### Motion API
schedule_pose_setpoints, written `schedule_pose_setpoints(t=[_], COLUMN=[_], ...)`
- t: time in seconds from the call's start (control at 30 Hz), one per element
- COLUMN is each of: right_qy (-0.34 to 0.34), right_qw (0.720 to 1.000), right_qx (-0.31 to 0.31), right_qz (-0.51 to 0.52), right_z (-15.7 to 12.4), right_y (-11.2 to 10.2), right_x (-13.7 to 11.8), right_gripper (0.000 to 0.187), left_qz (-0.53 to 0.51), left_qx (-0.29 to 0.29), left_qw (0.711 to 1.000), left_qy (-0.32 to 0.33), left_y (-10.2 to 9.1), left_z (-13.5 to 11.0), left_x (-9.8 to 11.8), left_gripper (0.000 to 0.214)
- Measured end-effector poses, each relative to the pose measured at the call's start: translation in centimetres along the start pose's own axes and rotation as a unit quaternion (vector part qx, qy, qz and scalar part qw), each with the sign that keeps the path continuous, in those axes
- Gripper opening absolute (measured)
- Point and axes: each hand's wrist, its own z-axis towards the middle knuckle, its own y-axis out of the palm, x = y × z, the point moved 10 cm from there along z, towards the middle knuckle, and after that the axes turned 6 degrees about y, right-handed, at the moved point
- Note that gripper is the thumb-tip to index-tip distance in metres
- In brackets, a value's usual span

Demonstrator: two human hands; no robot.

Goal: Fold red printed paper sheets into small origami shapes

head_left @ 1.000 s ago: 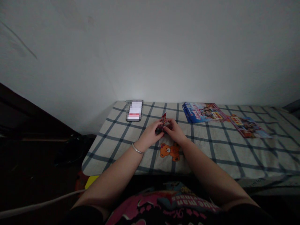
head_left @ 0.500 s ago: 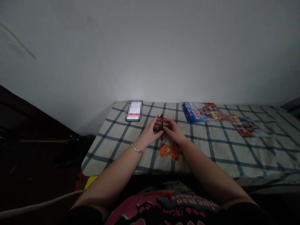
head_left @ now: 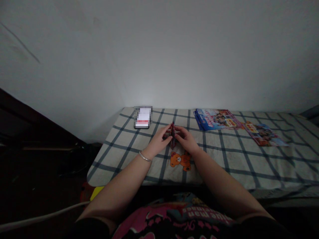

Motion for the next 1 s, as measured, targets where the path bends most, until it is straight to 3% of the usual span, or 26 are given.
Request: schedule_pose_setpoints(t=[0.3,0.5,0.8,1.0], right_qy=[0.004,-0.001,-0.002,0.015], right_qw=[0.998,0.990,0.984,0.982], right_qx=[0.060,0.111,0.111,0.094], right_qz=[-0.033,-0.086,-0.139,-0.161], right_z=[0.0,-0.1,-0.2,-0.2], right_y=[-1.4,-3.1,-3.5,-3.6], right_x=[0.3,0.9,0.9,0.8], right_gripper=[0.033,0.026,0.025,0.023], left_qz=[-0.025,0.025,0.059,0.088], left_qx=[-0.002,-0.003,-0.019,-0.027], left_qw=[1.000,0.999,0.995,0.993], left_qy=[-0.017,0.022,0.076,0.078], left_y=[0.0,-0.3,-0.4,-0.4], left_z=[0.1,0.4,0.5,0.4], left_x=[-0.7,0.0,0.6,1.4], left_gripper=[0.052,0.042,0.038,0.039])
